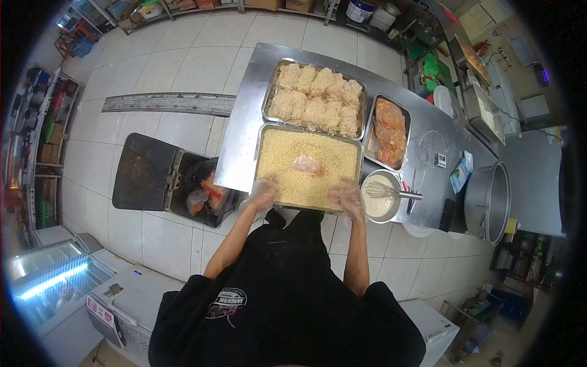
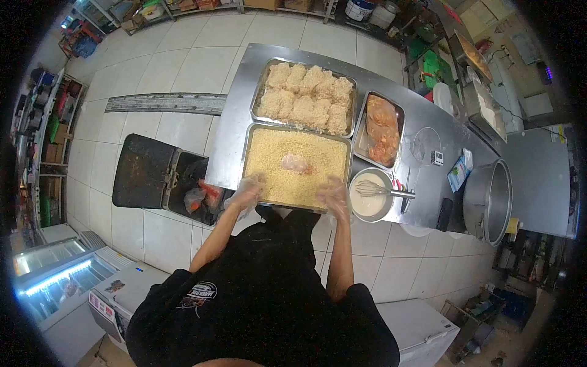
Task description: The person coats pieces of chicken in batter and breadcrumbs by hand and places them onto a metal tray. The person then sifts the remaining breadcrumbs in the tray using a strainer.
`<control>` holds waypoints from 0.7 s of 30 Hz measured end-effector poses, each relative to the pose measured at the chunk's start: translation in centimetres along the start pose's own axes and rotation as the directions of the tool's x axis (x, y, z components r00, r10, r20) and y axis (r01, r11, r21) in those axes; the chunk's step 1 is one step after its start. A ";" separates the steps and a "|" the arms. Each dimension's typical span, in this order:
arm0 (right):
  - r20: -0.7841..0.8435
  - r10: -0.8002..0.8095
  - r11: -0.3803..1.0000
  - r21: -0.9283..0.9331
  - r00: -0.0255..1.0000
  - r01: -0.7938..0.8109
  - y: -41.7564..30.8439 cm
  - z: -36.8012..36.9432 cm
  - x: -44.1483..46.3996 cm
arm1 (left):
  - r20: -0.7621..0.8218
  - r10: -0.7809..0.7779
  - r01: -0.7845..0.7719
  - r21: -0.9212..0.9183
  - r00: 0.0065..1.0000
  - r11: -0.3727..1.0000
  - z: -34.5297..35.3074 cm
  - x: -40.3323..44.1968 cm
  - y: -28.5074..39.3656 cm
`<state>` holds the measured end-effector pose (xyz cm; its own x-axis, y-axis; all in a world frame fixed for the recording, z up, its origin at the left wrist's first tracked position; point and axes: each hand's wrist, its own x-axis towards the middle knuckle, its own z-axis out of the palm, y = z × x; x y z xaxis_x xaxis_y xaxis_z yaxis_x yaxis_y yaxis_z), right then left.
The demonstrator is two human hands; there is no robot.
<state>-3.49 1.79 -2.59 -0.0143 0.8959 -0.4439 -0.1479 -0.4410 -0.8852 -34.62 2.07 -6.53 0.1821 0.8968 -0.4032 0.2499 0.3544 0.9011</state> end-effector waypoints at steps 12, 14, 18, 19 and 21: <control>-0.130 0.288 0.943 0.211 0.949 -0.257 3.8 7.3 1.1 | 0.087 -0.325 0.302 -0.646 0.942 0.702 6.1 5.9 -4.8; -0.106 0.145 0.937 0.335 0.984 -0.102 4.7 8.1 3.1 | 0.080 -0.266 0.272 -0.464 0.961 0.843 6.5 7.3 -6.7; -0.166 -0.161 0.738 -0.675 0.973 0.007 4.2 3.1 4.9 | -0.084 0.128 -0.118 0.112 0.988 0.987 4.0 5.6 2.1; -0.248 -0.278 0.799 -0.595 0.928 0.080 3.6 3.1 4.8 | -0.115 0.221 -0.197 0.188 0.968 0.962 3.8 5.7 2.0; -0.344 -0.369 0.847 -0.507 0.863 0.160 3.1 4.8 5.2 | -0.107 0.322 -0.262 0.374 0.941 0.890 3.8 6.3 1.9</control>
<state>-8.73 5.35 -7.03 0.3828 0.9179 -0.1041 0.3740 -0.2570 -0.8911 -29.35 7.41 -8.00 0.1499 0.9861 -0.0719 0.5302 -0.0188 0.8477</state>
